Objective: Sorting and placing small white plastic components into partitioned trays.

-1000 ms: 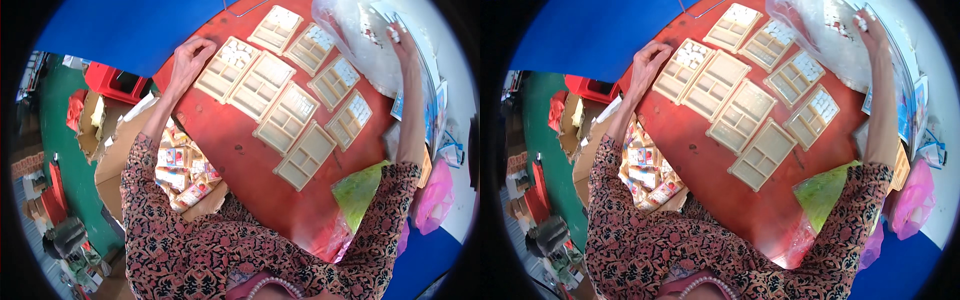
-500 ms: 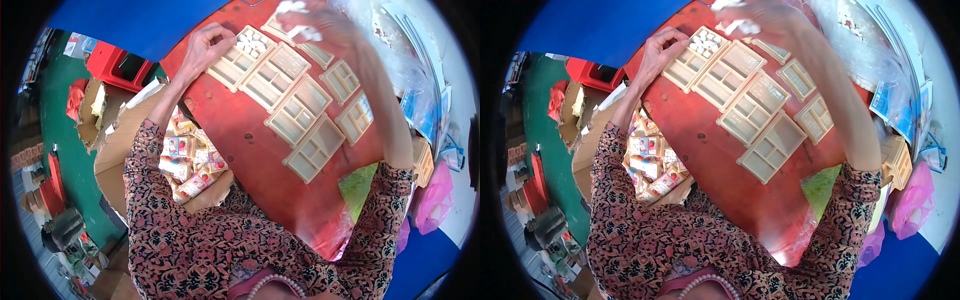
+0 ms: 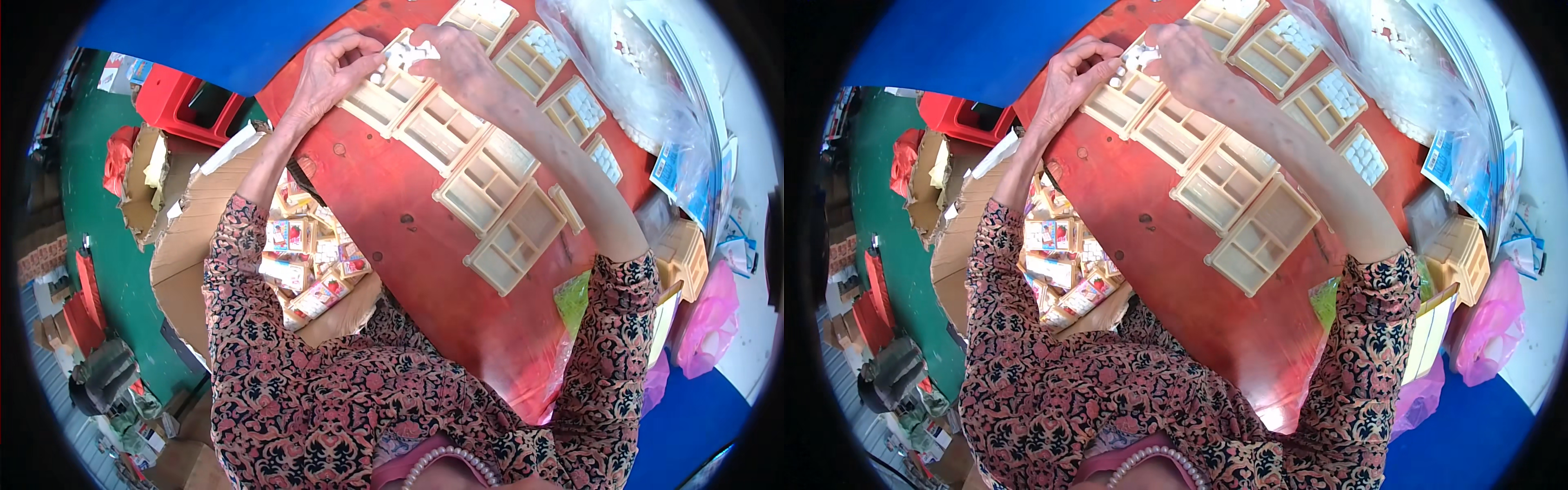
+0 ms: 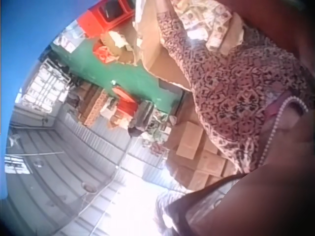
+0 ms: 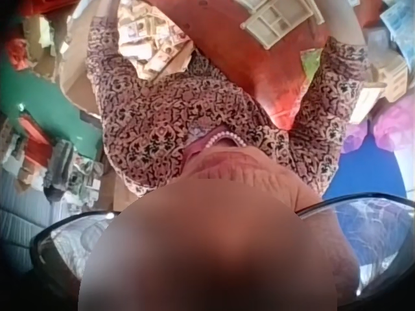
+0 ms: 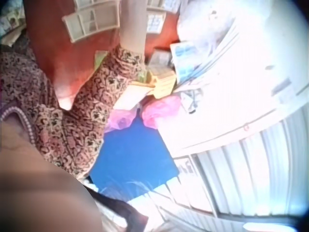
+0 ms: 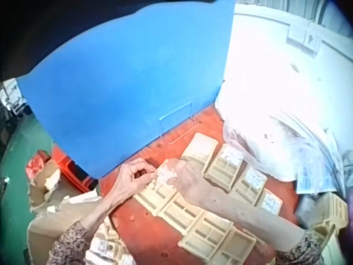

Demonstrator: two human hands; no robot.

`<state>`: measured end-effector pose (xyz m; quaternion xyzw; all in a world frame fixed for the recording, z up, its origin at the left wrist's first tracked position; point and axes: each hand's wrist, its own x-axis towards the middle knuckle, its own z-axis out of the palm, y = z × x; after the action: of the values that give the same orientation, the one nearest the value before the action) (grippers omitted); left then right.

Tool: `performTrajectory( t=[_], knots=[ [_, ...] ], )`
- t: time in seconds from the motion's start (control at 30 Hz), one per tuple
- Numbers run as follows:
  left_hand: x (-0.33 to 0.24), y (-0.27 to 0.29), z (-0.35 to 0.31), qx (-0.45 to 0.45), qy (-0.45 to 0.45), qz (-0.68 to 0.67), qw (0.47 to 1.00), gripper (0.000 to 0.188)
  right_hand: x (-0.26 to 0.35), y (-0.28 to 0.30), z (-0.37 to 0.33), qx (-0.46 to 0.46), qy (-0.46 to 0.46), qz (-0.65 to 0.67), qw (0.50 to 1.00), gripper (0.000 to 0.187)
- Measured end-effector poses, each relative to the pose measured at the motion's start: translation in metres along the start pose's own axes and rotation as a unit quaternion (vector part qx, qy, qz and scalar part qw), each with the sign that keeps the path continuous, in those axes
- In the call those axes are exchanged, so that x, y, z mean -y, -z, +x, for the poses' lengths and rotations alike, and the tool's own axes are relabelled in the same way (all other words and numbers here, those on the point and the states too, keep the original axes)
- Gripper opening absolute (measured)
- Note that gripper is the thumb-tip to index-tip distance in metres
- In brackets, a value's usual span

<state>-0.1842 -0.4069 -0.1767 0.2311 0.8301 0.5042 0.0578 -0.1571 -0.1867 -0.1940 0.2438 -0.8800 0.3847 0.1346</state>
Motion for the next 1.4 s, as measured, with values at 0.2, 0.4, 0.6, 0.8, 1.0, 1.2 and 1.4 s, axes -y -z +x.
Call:
performTrajectory(
  t=[0.2, 0.4, 0.6, 0.8, 1.0, 1.2, 1.4],
  knots=[
    [0.000, -0.003, 0.002, -0.018, -0.009, -0.008, 1.000, 0.024, -0.005, 0.007, -0.005, 0.012, -0.039, -0.009, 0.999, 0.035],
    [-0.018, -0.004, 0.008, 0.008, -0.063, 0.037, 0.997, 0.026, -0.001, 0.015, 0.001, 0.013, -0.049, -0.022, 0.998, 0.022],
    [-0.026, -0.011, 0.025, 0.036, -0.134, 0.162, 0.977, 0.016, -0.019, 0.021, -0.011, -0.043, 0.013, -0.019, 0.999, 0.017],
    [-0.031, -0.013, 0.031, 0.019, -0.138, 0.278, 0.950, 0.014, -0.007, 0.038, -0.013, 0.006, -0.098, 0.030, 0.995, 0.016],
    [-0.040, -0.015, 0.033, 0.060, -0.156, 0.284, 0.944, 0.014, -0.006, 0.057, -0.013, 0.055, -0.197, 0.127, 0.971, 0.012],
    [-0.038, -0.016, 0.033, 0.054, -0.178, 0.292, 0.938, 0.015, 0.005, 0.074, -0.014, 0.090, -0.256, 0.169, 0.947, 0.011],
    [-0.045, 0.004, 0.019, 0.022, -0.062, 0.258, 0.964, 0.015, -0.002, 0.061, -0.003, 0.038, -0.172, 0.144, 0.974, 0.011]
  ],
)
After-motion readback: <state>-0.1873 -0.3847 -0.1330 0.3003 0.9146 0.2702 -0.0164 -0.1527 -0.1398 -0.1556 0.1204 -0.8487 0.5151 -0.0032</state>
